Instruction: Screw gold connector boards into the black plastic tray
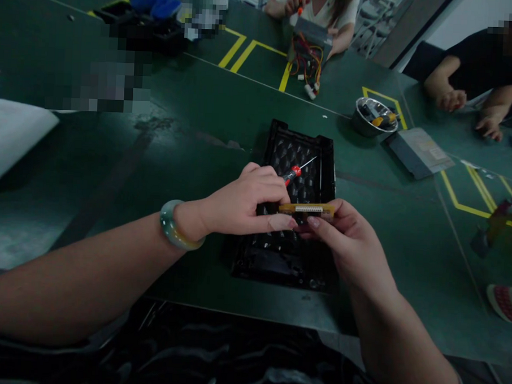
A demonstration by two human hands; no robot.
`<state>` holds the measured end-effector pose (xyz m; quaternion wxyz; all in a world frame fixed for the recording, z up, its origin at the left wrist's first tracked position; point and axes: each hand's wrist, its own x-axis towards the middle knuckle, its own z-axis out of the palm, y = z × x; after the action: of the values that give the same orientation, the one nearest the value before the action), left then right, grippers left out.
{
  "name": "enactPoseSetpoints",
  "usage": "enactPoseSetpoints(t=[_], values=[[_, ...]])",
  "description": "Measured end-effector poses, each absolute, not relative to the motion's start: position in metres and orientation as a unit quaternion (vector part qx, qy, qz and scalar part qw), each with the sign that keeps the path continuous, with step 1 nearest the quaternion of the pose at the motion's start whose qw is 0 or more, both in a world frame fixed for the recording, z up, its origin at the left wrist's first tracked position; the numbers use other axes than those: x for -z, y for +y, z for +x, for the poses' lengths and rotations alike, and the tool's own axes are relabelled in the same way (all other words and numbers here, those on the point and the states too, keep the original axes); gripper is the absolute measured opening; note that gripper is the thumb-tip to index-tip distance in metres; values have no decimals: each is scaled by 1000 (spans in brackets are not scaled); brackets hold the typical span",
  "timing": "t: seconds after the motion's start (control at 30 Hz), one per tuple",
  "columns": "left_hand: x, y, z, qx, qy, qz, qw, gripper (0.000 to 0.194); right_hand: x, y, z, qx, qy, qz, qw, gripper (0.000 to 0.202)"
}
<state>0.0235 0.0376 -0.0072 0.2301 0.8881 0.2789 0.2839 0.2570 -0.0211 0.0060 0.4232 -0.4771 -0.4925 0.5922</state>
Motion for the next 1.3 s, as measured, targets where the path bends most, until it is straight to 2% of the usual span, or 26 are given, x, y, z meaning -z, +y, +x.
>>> enactPoseSetpoints(t=[0.1,0.23,0.37,0.5,0.6,0.77,1.0,1.3], values=[[5,34,25,-272,260,890,258,32,-6,-23,254,-559,-523,-491,415,25],[1,34,24,-262,254,877,314,36,-13,-28,253,-377,-661,-516,395,31],[-1,34,22,-253,259,873,327,39,-19,-30,257,-253,-763,-499,323,15],[2,35,22,-243,238,880,331,37,-18,-30,259,-246,-783,-496,284,19],[6,36,22,-253,228,878,337,44,-19,-31,257,-275,-783,-492,261,14],[11,36,22,-350,337,806,339,61,-24,-37,257,-355,-786,-472,182,8],[20,44,26,-300,356,841,277,52,-19,-46,249,-235,-874,-418,79,14],[27,50,27,-307,356,841,266,44,-13,-51,249,-140,-914,-375,65,16]])
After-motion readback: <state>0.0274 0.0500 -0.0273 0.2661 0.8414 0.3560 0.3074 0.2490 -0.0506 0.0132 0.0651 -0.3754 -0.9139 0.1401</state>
